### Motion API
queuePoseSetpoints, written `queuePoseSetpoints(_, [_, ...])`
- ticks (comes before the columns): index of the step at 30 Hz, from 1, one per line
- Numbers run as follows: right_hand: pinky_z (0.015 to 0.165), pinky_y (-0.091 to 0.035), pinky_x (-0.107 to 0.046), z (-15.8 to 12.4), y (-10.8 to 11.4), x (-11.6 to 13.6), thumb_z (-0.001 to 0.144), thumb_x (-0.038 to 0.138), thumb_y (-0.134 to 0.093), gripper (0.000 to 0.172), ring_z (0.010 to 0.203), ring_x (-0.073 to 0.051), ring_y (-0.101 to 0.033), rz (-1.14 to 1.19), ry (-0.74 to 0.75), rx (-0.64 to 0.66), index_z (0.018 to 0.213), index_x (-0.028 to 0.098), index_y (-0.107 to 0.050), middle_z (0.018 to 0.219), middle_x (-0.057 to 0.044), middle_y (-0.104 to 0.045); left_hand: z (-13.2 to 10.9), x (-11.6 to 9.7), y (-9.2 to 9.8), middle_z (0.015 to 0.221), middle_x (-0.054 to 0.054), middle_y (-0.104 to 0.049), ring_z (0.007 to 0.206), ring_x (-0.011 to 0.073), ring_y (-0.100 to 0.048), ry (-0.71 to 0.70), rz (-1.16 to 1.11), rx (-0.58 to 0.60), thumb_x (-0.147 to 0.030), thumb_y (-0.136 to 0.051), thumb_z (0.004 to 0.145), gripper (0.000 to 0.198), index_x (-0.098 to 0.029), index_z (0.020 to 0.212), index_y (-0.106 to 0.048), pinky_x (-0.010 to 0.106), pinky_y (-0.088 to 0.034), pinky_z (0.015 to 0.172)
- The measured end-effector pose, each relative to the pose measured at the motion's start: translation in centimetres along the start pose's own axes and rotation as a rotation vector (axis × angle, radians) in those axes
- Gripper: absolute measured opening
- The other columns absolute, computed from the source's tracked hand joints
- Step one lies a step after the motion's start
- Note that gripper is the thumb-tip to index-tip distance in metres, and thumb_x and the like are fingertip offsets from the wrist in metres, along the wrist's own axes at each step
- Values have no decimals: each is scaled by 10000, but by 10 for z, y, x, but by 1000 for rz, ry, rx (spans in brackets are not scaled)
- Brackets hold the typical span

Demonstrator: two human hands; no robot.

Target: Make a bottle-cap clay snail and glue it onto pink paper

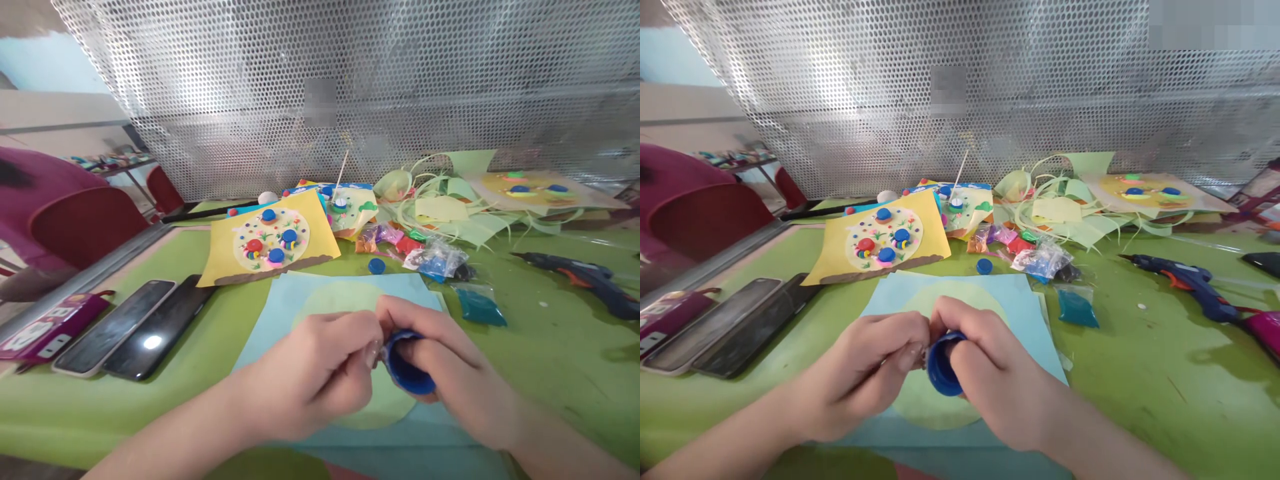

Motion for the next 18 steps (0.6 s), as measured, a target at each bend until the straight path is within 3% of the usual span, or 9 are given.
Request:
queuePoseSetpoints(3, [385,-237,-167,0,1,-1,763,60,-281,191,458,-69,-271,66,-38,-25,697,201,-393,541,75,-302,1,-3,2,616,-51,-318,508,89,-277,-58,121,10,-39,-292,782,196,-216,708,-257,188,-301,461])
queuePoseSetpoints(6, [402,-245,-170,1,3,-2,761,45,-296,190,473,-65,-281,-8,9,-46,685,195,-384,559,70,-311,1,-2,2,612,-43,-318,515,108,-287,-86,233,13,-82,-294,809,178,-220,703,-255,215,-302,467])
queuePoseSetpoints(14, [427,-241,-170,-1,4,-5,795,66,-273,187,512,-72,-274,-137,-12,-76,697,207,-348,583,68,-276,0,1,-1,615,-38,-347,521,115,-275,-102,356,17,-68,-289,805,195,-222,686,-273,222,-284,449])
queuePoseSetpoints(18, [442,-252,-177,0,3,-7,783,83,-284,167,531,-84,-260,-220,73,-95,683,214,-312,586,67,-258,0,5,-4,620,-49,-300,515,105,-256,-74,341,-14,-49,-298,765,206,-224,683,-226,211,-265,454])
Point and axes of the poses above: each hand's wrist, its own z-axis towards the middle knuckle, its own y-axis out of the back of the hand, x = y × z, the point moved 2 cm from there along z, towards the middle knuckle
